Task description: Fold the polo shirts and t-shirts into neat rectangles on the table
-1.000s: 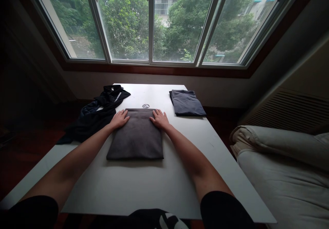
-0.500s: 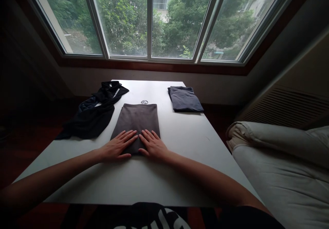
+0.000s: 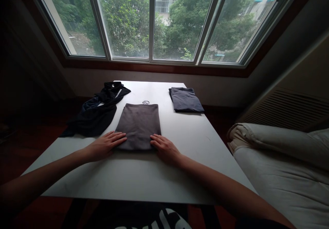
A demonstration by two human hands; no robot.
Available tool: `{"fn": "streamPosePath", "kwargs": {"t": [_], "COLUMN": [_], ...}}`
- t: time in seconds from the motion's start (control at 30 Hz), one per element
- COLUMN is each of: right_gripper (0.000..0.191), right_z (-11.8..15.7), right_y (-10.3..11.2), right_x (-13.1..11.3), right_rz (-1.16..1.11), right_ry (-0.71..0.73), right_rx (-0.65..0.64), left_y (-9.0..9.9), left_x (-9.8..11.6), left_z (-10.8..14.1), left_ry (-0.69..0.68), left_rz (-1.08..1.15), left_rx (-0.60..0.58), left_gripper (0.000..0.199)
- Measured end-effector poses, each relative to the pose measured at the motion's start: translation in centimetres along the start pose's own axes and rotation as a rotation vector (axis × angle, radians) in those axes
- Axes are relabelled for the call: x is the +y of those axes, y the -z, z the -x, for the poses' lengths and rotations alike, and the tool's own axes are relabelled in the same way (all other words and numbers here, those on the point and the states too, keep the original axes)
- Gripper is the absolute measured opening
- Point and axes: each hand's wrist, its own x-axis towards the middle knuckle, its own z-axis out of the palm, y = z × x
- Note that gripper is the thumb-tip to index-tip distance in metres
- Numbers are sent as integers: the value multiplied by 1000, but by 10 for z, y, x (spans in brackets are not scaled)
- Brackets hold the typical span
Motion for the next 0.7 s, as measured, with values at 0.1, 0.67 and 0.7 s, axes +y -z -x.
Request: {"fn": "streamPosePath", "kwargs": {"t": [0.1,0.67,0.7], "right_gripper": [60,29,32], "right_z": [-1,-22,-24], "right_y": [4,190,207], "right_x": [3,-25,-26], "right_rz": [30,-471,-490], "right_ry": [10,-174,-172], "right_rx": [12,428,491], "left_y": [7,164,178], "left_x": [-5,-17,-13], "left_z": [-2,-34,-38], "left_ry": [-5,65,39], "left_rz": [15,903,875], "left_rx": [1,426,485], "left_gripper": [86,43,46]}}
